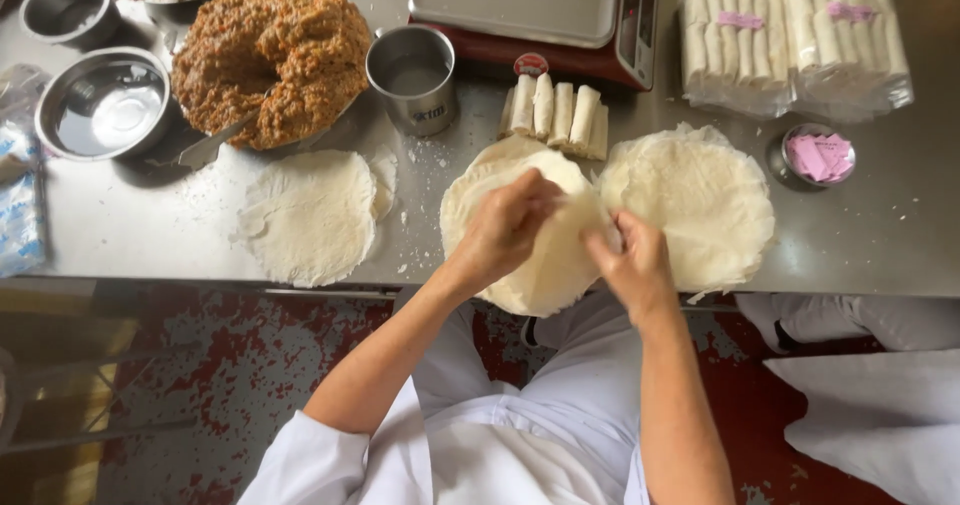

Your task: Separating thin, circular dough sheets from a stack and laying them out on a stainless steel work surface in preparation for filling.

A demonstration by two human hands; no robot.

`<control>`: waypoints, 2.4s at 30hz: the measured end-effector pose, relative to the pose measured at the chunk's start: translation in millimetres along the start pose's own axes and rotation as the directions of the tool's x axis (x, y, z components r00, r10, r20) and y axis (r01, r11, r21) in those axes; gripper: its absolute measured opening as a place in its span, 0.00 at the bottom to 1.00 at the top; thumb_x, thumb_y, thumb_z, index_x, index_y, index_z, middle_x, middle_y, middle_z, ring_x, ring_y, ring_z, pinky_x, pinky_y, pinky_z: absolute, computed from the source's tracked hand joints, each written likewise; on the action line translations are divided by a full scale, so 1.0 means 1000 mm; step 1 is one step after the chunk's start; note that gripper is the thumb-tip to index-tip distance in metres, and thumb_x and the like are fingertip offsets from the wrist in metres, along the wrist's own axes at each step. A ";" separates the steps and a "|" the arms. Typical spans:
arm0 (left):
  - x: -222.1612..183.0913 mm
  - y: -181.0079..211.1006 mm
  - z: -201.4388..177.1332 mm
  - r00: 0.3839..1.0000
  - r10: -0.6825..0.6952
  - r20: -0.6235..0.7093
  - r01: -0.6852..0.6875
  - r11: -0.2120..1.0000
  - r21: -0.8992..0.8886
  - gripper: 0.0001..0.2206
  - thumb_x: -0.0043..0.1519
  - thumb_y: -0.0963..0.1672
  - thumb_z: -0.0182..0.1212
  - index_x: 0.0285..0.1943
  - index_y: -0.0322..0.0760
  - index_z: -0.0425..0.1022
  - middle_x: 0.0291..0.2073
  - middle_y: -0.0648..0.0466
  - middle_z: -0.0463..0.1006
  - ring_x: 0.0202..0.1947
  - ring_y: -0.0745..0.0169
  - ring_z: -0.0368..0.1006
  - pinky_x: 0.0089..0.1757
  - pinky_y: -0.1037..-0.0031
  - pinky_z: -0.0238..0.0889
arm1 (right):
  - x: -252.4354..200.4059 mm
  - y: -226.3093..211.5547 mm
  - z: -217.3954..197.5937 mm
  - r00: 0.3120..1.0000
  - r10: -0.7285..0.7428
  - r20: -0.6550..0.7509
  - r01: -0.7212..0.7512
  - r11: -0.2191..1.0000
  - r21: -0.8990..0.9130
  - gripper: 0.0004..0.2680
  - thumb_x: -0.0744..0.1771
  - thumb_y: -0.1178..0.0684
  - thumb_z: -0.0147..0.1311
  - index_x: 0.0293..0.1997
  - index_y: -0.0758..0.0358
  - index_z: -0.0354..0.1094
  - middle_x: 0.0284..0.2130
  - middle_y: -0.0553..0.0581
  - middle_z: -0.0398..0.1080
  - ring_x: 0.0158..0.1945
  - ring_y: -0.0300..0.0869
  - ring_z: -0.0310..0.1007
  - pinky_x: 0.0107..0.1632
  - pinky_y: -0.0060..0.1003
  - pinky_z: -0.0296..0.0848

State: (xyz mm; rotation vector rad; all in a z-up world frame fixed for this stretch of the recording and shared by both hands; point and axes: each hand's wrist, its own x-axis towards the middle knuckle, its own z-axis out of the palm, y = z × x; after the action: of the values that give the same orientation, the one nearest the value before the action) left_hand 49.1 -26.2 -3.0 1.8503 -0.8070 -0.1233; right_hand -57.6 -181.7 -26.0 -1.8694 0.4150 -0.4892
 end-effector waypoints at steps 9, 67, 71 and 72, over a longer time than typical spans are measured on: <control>0.010 -0.043 0.003 0.997 -0.027 -0.074 0.057 0.896 0.440 0.06 0.60 0.38 0.57 0.44 0.38 0.76 0.32 0.42 0.80 0.35 0.33 0.78 0.37 0.48 0.70 | 0.001 -0.032 0.002 0.981 -0.195 -0.008 0.189 0.960 -0.205 0.06 0.68 0.60 0.57 0.31 0.68 0.70 0.19 0.64 0.68 0.27 0.38 0.63 0.34 0.37 0.65; 0.055 0.027 -0.091 0.642 -0.103 -0.759 -0.411 0.791 -0.454 0.09 0.58 0.46 0.69 0.33 0.44 0.72 0.31 0.55 0.78 0.34 0.62 0.75 0.32 0.61 0.83 | 0.016 0.011 -0.104 0.569 0.496 -0.655 0.008 0.794 0.608 0.17 0.61 0.50 0.73 0.38 0.54 0.58 0.44 0.57 0.77 0.42 0.45 0.85 0.38 0.51 0.93; 0.048 0.053 -0.065 0.945 -0.127 -0.302 -0.059 0.840 -0.539 0.15 0.59 0.53 0.65 0.35 0.40 0.72 0.28 0.58 0.71 0.25 0.70 0.66 0.25 0.78 0.66 | 0.012 -0.027 -0.113 0.794 0.256 -0.551 -0.037 0.925 0.378 0.07 0.68 0.50 0.67 0.39 0.57 0.70 0.38 0.48 0.75 0.42 0.34 0.80 0.41 0.35 0.86; 0.048 0.058 -0.059 0.979 -0.105 -0.172 -0.025 0.782 -0.623 0.19 0.57 0.57 0.66 0.34 0.42 0.71 0.27 0.58 0.71 0.25 0.71 0.67 0.26 0.79 0.67 | 0.016 -0.037 -0.112 0.872 0.108 -0.477 0.031 0.961 0.275 0.03 0.70 0.53 0.65 0.42 0.57 0.76 0.38 0.48 0.78 0.43 0.34 0.81 0.43 0.31 0.85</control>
State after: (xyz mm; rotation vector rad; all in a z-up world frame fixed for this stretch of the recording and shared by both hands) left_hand 84.8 -19.9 85.4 1.2186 -0.4985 -0.2038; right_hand -100.7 -266.7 45.7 -1.4503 0.6826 -0.9522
